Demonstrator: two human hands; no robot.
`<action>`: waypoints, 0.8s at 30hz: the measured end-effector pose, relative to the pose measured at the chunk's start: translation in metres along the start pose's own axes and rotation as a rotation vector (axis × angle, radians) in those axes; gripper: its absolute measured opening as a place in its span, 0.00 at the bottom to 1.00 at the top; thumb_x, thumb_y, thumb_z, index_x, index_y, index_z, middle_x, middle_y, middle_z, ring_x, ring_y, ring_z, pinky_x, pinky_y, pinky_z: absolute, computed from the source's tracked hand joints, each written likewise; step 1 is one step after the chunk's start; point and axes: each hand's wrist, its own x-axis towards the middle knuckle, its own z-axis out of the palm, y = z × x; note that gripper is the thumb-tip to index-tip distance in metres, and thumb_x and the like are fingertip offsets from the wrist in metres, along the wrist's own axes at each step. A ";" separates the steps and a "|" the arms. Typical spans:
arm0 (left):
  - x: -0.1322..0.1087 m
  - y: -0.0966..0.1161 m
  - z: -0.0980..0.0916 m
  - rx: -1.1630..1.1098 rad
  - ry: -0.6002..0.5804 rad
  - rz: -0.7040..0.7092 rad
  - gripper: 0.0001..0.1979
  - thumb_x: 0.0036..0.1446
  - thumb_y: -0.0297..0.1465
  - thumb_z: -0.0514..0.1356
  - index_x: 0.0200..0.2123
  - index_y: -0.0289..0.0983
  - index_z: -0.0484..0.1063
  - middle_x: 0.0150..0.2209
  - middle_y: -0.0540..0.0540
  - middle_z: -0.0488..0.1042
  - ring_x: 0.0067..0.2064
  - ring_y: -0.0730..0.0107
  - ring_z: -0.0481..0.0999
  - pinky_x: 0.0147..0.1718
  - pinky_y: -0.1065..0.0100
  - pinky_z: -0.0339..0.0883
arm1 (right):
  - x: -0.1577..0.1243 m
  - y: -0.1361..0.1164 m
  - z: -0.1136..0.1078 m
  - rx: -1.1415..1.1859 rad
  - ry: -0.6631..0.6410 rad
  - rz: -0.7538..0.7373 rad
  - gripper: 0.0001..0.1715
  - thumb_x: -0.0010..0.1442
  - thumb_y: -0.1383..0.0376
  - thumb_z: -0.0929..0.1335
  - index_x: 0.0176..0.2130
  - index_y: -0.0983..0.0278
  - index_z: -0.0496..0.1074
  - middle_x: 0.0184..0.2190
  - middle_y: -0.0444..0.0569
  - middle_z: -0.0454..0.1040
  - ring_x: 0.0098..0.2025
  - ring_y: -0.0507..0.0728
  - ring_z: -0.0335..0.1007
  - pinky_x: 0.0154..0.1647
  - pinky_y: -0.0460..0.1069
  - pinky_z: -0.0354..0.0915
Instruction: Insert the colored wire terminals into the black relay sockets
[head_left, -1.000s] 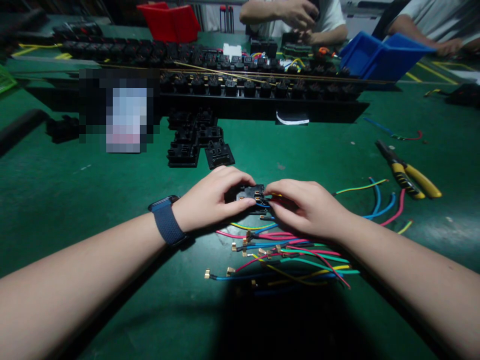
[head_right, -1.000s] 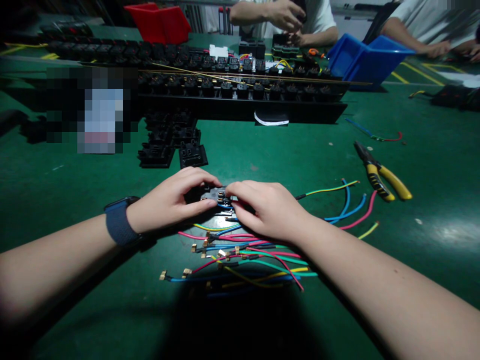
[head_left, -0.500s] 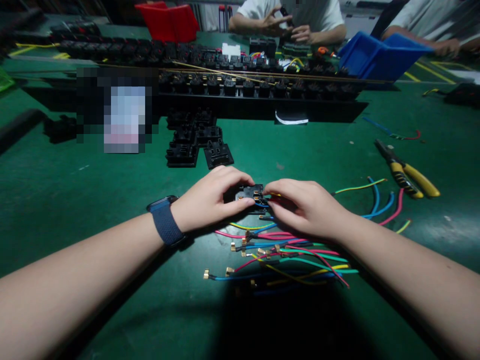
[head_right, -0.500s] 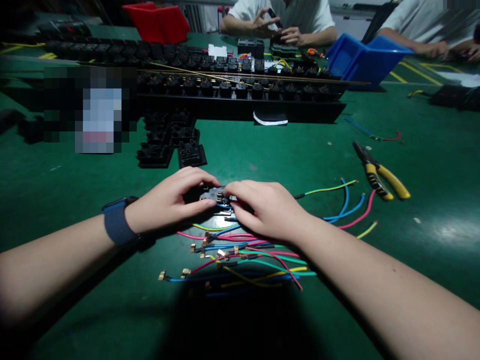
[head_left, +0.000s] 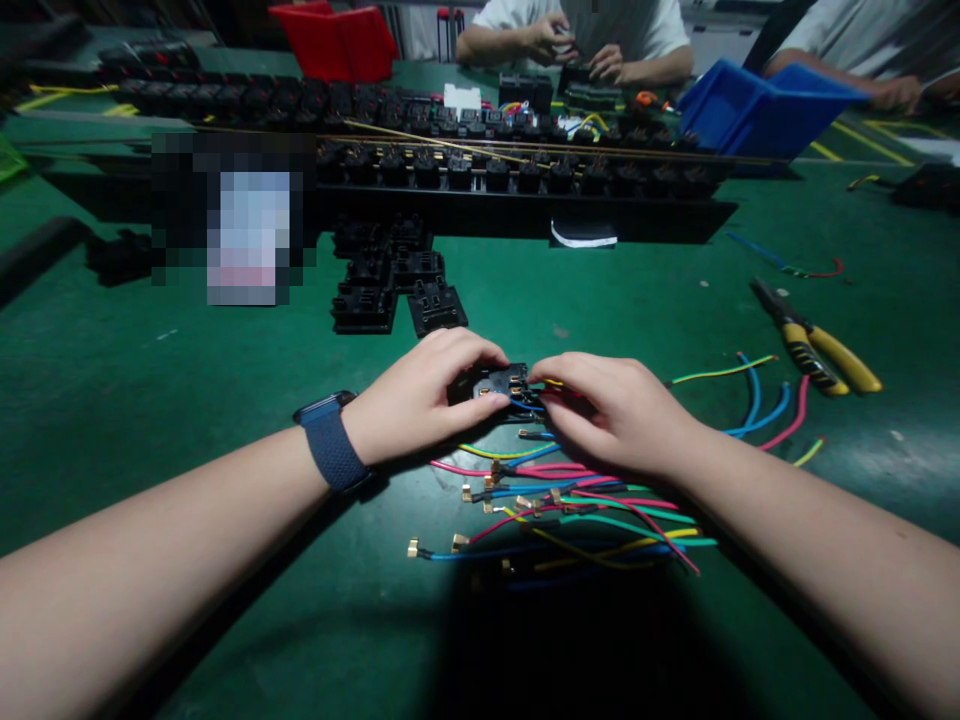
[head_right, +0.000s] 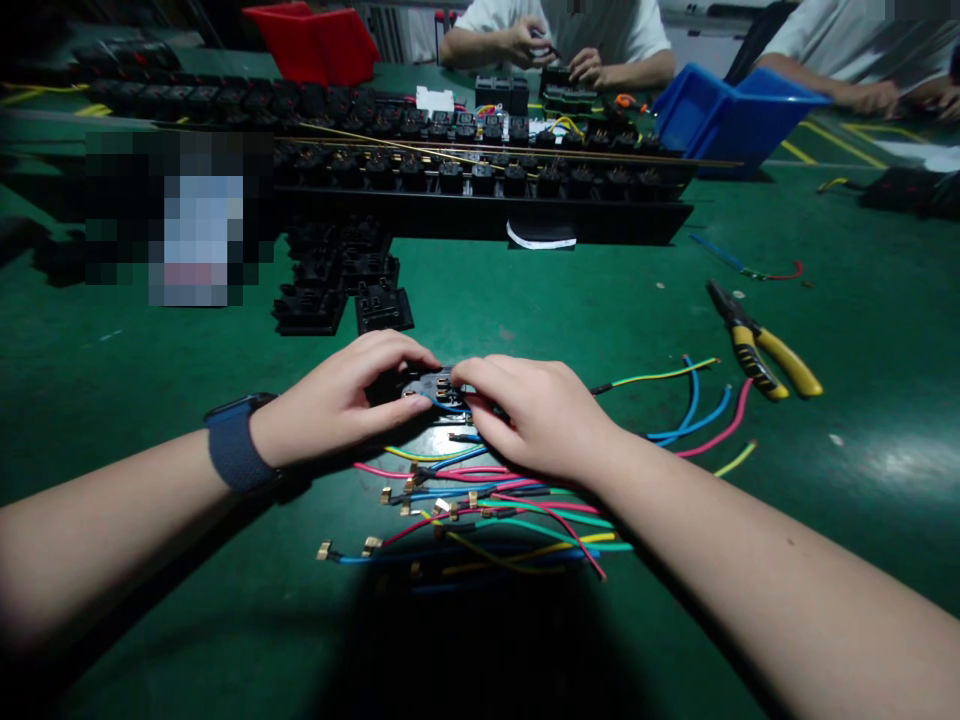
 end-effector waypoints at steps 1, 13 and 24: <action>0.000 0.000 0.000 0.000 0.020 0.006 0.18 0.59 0.40 0.57 0.47 0.35 0.68 0.44 0.43 0.70 0.47 0.64 0.68 0.48 0.62 0.64 | 0.000 0.000 0.000 -0.007 0.005 0.015 0.12 0.59 0.68 0.63 0.45 0.63 0.68 0.37 0.48 0.75 0.34 0.54 0.70 0.34 0.47 0.63; -0.005 0.009 0.000 0.230 0.119 0.269 0.10 0.61 0.32 0.56 0.42 0.34 0.71 0.40 0.43 0.75 0.42 0.66 0.70 0.44 0.64 0.64 | 0.001 0.003 0.002 -0.036 0.079 0.096 0.11 0.60 0.67 0.63 0.44 0.64 0.68 0.40 0.51 0.75 0.42 0.58 0.71 0.42 0.51 0.67; -0.008 0.009 0.004 0.353 -0.134 0.440 0.15 0.64 0.34 0.51 0.51 0.47 0.70 0.47 0.46 0.73 0.41 0.64 0.72 0.37 0.64 0.65 | 0.002 0.003 0.003 -0.016 0.082 0.078 0.11 0.60 0.68 0.63 0.44 0.66 0.69 0.40 0.53 0.75 0.42 0.58 0.71 0.43 0.52 0.67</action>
